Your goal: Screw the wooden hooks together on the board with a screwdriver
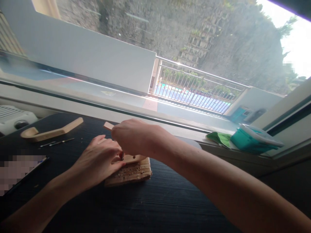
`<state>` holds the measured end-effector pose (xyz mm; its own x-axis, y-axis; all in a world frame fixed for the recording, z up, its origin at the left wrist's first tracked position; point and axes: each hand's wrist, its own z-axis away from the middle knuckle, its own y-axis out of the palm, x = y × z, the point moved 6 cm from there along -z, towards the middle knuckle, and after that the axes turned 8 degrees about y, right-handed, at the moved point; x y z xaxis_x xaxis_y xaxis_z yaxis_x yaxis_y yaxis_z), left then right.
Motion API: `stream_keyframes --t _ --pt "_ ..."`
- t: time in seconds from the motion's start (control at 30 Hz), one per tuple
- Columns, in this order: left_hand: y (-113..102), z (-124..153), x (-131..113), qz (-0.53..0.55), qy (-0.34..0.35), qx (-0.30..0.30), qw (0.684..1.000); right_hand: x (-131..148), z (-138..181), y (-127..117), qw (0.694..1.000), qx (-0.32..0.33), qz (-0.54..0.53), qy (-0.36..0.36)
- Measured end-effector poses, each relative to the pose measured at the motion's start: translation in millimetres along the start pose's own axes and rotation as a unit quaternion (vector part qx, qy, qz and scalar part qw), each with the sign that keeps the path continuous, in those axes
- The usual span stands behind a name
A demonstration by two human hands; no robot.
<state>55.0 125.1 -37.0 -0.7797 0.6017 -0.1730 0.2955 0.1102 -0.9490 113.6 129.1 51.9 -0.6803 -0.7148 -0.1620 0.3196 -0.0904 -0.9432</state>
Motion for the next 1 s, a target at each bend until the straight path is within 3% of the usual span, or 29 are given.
stream_keyframes --t 0.23,0.53,0.87,1.0 --pt "-1 0 0 -0.005 0.0 0.014 1.0 -3 7 -1 0.999 -0.026 -0.03 0.005" --pt "-2 -1 -1 -0.001 0.001 0.002 1.0 0 -2 2 1.0 0.003 0.003 0.001" --pt "-1 0 -1 -0.01 0.003 0.014 1.0 -5 9 -4 0.999 -0.017 -0.019 0.023" --pt "0 0 0 -0.016 -0.008 0.025 1.0 -2 6 -2 1.0 -0.008 -0.018 -0.002"
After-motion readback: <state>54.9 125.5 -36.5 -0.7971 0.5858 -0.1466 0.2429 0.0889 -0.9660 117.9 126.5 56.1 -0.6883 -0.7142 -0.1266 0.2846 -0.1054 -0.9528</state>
